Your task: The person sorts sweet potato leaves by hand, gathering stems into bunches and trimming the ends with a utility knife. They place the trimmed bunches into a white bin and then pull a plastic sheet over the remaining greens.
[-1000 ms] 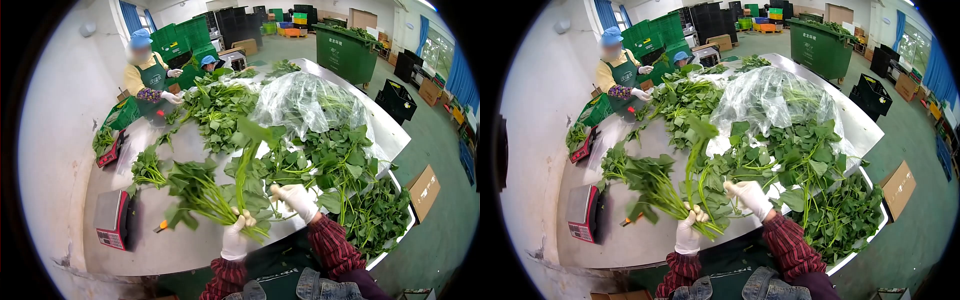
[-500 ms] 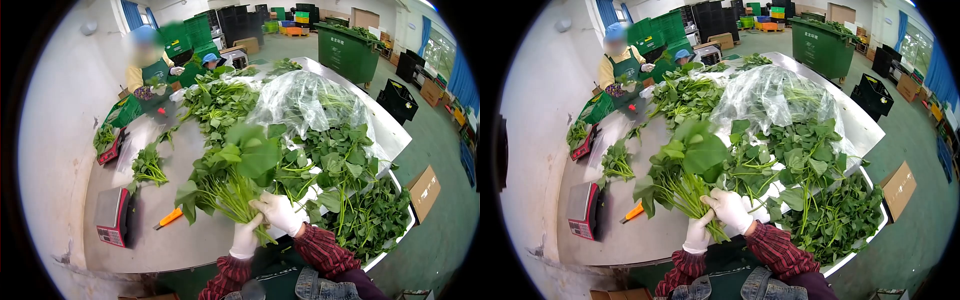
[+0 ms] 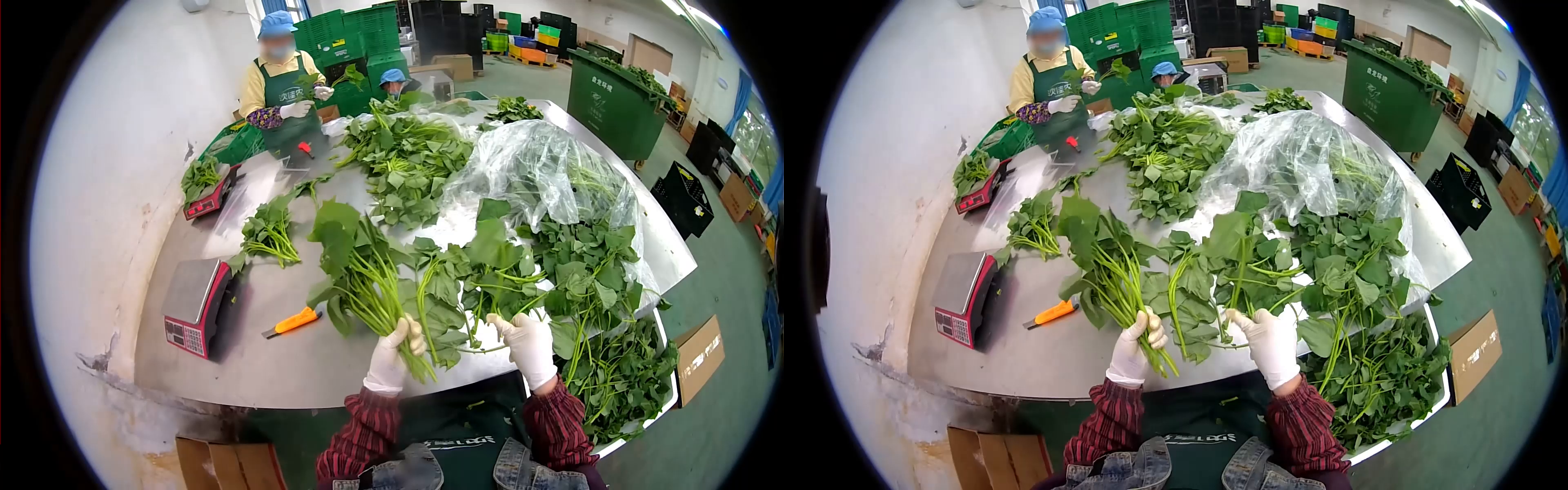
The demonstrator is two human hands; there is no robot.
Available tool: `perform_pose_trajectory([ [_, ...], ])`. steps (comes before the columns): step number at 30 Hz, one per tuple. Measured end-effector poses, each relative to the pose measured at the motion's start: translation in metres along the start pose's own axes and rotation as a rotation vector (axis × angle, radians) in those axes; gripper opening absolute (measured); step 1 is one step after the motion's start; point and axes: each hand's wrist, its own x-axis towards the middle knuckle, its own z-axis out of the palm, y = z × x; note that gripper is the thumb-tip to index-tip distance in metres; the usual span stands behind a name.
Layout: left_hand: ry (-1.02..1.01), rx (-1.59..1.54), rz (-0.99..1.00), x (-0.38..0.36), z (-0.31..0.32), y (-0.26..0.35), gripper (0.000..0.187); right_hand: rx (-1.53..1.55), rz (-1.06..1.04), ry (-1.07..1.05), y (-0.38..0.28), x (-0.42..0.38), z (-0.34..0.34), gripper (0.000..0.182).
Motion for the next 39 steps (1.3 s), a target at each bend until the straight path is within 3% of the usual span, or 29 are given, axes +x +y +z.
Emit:
perform_pose_trajectory([
  [3,-0.091,-0.004,-0.041,-0.005,0.011,-0.002,0.021,0.182,0.047,0.031,-0.008,0.003,0.01,0.035],
  [4,-0.111,-0.01,-0.049,-0.006,0.012,-0.004,0.022,0.457,0.289,-0.105,-0.023,0.007,0.001,0.035],
  [5,-0.111,-0.01,-0.056,-0.006,0.012,-0.005,0.022,0.569,0.401,-0.165,-0.034,0.01,-0.004,0.035],
  [8,-0.084,-0.023,-0.12,-0.008,0.016,-0.007,0.02,0.612,0.367,-0.234,-0.038,0.014,0.004,0.034],
  [13,0.151,0.533,0.014,-0.016,0.044,-0.008,0.019,0.817,0.549,-0.295,-0.057,0.039,-0.009,0.03],
  [16,0.193,0.567,0.012,-0.016,0.047,-0.011,0.018,0.971,0.636,-0.311,-0.062,0.045,-0.007,0.03],
  [39,0.176,0.627,0.02,-0.016,0.054,-0.027,0.013,1.147,0.615,-0.291,-0.046,0.05,0.01,0.015],
])
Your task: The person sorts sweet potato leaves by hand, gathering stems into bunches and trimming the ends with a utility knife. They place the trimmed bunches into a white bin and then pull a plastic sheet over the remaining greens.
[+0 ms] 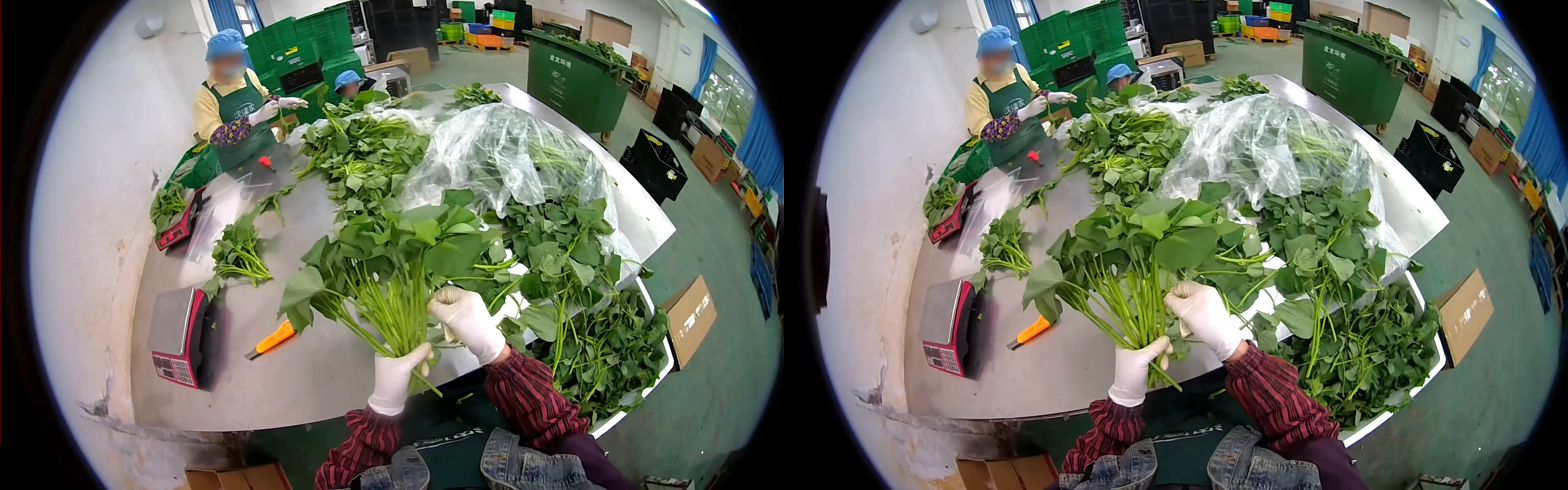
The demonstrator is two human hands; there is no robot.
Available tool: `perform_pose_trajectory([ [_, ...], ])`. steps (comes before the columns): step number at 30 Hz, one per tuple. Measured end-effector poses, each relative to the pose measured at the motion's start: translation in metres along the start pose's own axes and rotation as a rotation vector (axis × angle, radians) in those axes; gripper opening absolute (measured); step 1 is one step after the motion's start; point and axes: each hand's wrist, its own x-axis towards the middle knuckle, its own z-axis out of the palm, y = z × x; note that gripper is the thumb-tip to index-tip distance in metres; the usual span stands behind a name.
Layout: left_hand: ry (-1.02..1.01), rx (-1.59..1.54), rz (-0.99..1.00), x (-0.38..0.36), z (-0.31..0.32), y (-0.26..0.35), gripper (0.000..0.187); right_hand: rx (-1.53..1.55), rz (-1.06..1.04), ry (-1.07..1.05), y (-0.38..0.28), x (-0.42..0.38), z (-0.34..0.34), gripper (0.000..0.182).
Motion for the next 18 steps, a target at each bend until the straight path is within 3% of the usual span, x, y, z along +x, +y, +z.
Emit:
perform_pose_trajectory([
  [11,0.015,0.051,0.015,-0.002,0.0,-0.003,0.016,0.107,0.04,-0.117,0.004,0.0,-0.009,0.019],
  [18,0.031,0.084,0.031,-0.004,-0.001,-0.005,0.016,-0.04,0.07,-0.171,-0.002,-0.001,-0.014,0.022],
])
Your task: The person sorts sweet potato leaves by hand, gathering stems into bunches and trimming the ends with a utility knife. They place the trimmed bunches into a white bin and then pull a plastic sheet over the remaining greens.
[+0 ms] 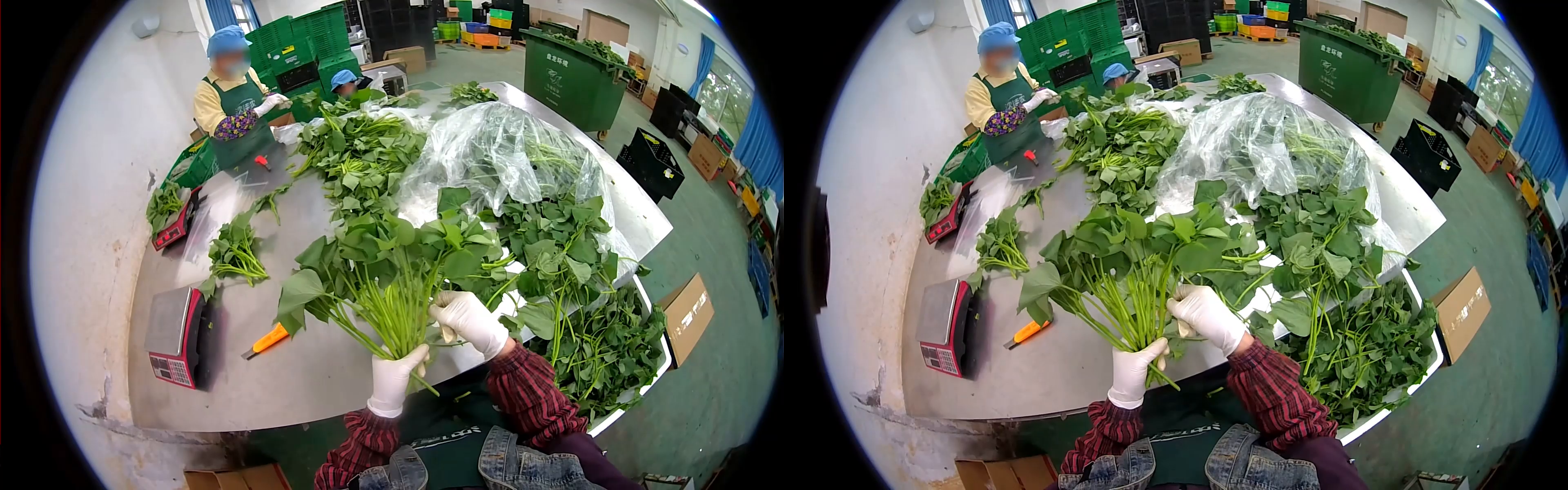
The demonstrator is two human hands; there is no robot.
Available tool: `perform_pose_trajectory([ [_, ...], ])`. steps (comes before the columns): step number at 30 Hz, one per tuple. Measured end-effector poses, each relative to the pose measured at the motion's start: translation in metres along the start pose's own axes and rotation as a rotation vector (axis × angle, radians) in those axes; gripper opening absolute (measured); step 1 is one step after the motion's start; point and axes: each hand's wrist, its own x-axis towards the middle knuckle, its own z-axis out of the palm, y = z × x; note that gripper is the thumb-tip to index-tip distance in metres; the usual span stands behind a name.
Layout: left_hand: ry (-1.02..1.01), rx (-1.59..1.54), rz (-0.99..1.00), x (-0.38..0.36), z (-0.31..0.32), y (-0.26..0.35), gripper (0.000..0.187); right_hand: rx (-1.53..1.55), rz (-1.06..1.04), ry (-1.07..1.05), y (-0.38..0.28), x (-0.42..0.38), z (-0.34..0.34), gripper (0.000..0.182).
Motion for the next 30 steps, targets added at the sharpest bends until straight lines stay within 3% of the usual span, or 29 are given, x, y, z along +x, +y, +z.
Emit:
perform_pose_trajectory([
  [7,-0.016,0.019,-0.054,-0.004,-0.004,-0.003,0.01,-0.193,0.081,-0.113,0.001,0.0,-0.014,0.024],
  [11,-0.073,-0.018,-0.063,-0.004,-0.005,-0.004,0.012,-0.154,0.083,-0.116,0.008,-0.002,-0.012,0.024],
  [13,-0.123,-0.051,-0.062,0.0,-0.008,-0.005,0.019,0.028,-0.087,-0.055,0.019,-0.003,-0.007,0.024],
  [14,-0.172,-0.085,-0.062,0.001,-0.009,-0.005,0.026,0.028,-0.087,-0.057,0.023,-0.003,-0.006,0.024],
  [16,-0.197,-0.126,-0.098,0.001,-0.01,-0.003,0.026,0.439,0.012,-0.145,0.029,-0.003,-0.005,0.024],
  [20,-0.251,-0.227,-0.189,0.0,-0.009,0.003,0.026,0.453,-0.03,-0.124,0.019,-0.007,0.003,0.02],
  [22,-0.277,-0.313,-0.235,0.002,-0.012,0.0,0.026,0.128,-0.033,0.085,0.006,-0.012,0.009,0.014],
  [23,-0.304,-0.399,-0.28,0.004,-0.014,-0.001,0.025,0.128,-0.033,0.086,0.005,-0.012,0.008,0.014],
  [26,-0.391,-0.508,-0.285,0.002,-0.015,-0.001,0.024,0.222,-0.043,0.004,0.007,-0.013,0.004,0.012],
  [28,-0.409,-0.523,-0.287,0.001,-0.012,0.003,0.023,0.678,0.011,-0.127,0.014,-0.012,0.004,0.016],
  [30,-0.422,-0.538,-0.285,0.001,-0.012,0.006,0.022,0.681,0.041,-0.063,0.011,-0.013,0.008,0.017],
])
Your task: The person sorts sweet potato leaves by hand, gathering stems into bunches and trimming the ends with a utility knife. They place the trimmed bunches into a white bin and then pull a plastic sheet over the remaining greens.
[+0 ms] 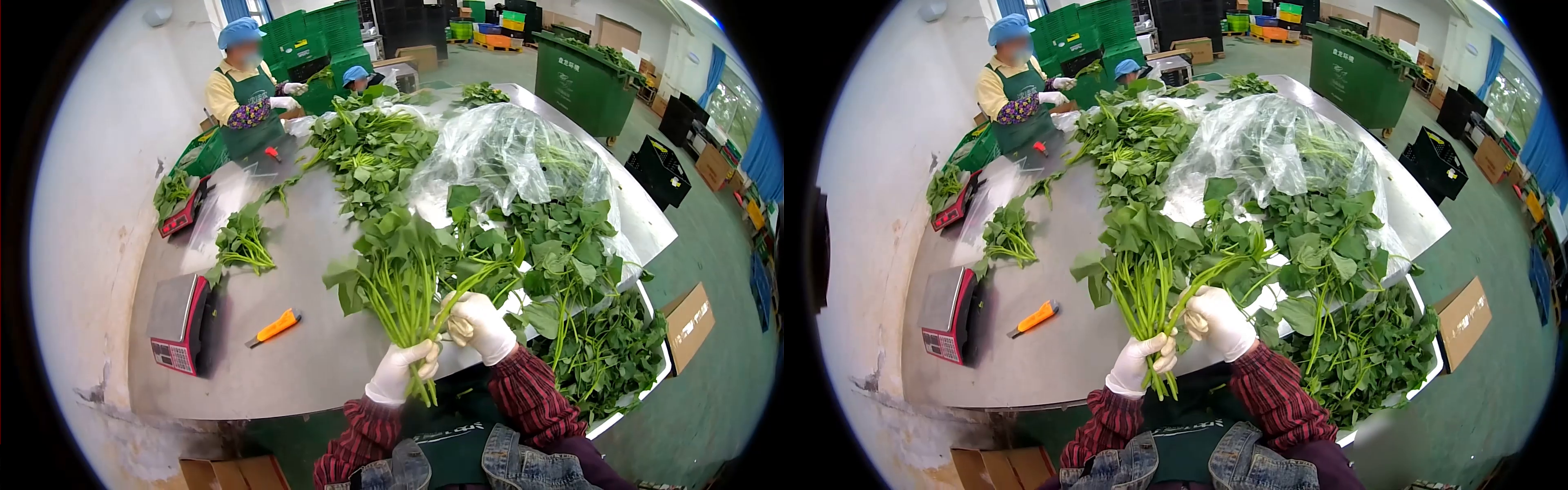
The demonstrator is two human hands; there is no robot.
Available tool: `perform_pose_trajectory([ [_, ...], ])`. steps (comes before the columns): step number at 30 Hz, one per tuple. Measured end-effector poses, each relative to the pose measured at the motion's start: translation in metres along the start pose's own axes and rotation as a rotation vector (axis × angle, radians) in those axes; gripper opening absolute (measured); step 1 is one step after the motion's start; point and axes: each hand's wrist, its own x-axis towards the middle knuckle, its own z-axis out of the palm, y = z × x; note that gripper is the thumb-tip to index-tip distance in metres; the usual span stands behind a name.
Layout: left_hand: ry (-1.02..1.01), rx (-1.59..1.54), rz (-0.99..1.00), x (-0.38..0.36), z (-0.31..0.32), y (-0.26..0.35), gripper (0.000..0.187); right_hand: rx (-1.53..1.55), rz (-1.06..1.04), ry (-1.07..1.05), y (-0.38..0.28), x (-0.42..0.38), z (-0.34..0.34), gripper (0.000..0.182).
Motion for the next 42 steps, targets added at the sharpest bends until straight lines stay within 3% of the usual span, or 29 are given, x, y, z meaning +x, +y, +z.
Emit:
perform_pose_trajectory([
  [2,0.085,0.143,-0.005,0.002,-0.003,0.0,0.021,-0.722,-0.201,0.208,0.001,0.002,0.001,0.02],
  [3,0.124,0.183,-0.007,0.003,-0.004,0.0,0.022,-0.724,-0.2,0.203,0.004,0.005,-0.002,0.02],
  [6,0.206,0.243,-0.005,0.004,0.003,0.001,0.023,-1.249,-0.511,0.312,0.024,0.019,-0.022,0.023],
  [7,0.208,0.239,0.002,0.003,0.005,0.003,0.023,-0.905,-0.267,0.34,0.016,0.013,-0.008,0.02],
  [8,0.161,0.272,0.012,0.002,0.006,0.006,0.024,-0.91,-0.267,0.332,0.013,0.01,-0.008,0.02],
  [10,0.121,0.307,0.029,-0.003,0.003,0.013,0.026,-0.123,-0.006,0.0,0.006,0.002,-0.018,0.015],
  [11,0.07,0.209,0.012,-0.006,0.0,0.018,0.027,0.039,-0.016,-0.046,0.005,0.003,-0.029,0.015],
  [12,0.016,0.113,-0.004,-0.009,-0.004,0.024,0.029,0.132,-0.141,-0.144,-0.002,0.004,-0.043,0.022],
  [14,0.012,0.103,0.065,-0.014,-0.004,0.042,0.027,-0.052,-0.127,0.141,-0.025,0.003,-0.058,0.028],
  [16,0.284,0.522,0.2,-0.017,-0.002,0.055,0.024,-0.812,-0.081,0.115,-0.04,0.001,-0.067,0.03],
  [18,0.354,0.554,0.249,-0.011,-0.003,0.058,0.019,-2.054,-0.127,0.278,-0.027,0.016,-0.09,0.025],
  [20,0.489,0.693,0.295,-0.005,-0.005,0.054,0.016,-1.779,-0.419,0.304,-0.03,-0.006,-0.025,0.023],
  [21,0.508,0.67,0.298,-0.001,-0.012,0.047,0.012,-1.356,-0.508,0.349,-0.024,-0.009,-0.003,0.022],
  [22,0.503,0.673,0.291,0.001,-0.01,0.043,0.012,-1.231,-0.867,0.22,-0.018,-0.009,0.02,0.013],
  [23,0.481,0.691,0.304,0.003,-0.008,0.038,0.012,-1.319,-1.034,0.189,-0.019,-0.012,0.043,0.019],
  [24,0.459,0.71,0.317,0.006,-0.004,0.033,0.012,-1.518,-0.972,0.157,-0.023,-0.015,0.057,0.035],
  [25,0.45,0.648,0.306,0.006,-0.001,0.028,0.013,-1.512,-1.108,0.064,-0.02,-0.006,0.059,0.046],
  [28,0.461,0.707,0.341,0.005,0.012,0.018,0.014,-1.714,-1.112,-0.033,-0.014,0.013,0.065,0.053],
  [29,0.464,0.785,0.332,0.005,0.006,0.015,0.017,-1.819,-1.211,0.001,-0.008,0.02,0.061,0.052],
  [32,0.477,0.873,0.333,0.006,0.003,0.013,0.019,-1.894,-1.159,0.084,-0.002,0.022,0.055,0.046],
  [33,0.469,0.909,0.334,0.006,0.003,0.014,0.01,-1.881,-1.123,0.087,-0.002,0.022,0.055,0.031],
  [36,0.465,0.87,0.323,0.007,0.007,0.014,0.009,-1.818,-1.057,-0.001,-0.007,0.025,0.049,0.016],
  [40,0.435,0.814,0.312,0.01,0.003,0.01,0.019,-1.756,-1.11,0.015,-0.002,0.023,0.049,0.008],
  [42,0.427,0.821,0.315,0.01,0.0,0.008,0.022,-1.657,-0.975,0.095,0.005,0.025,0.045,0.01],
])
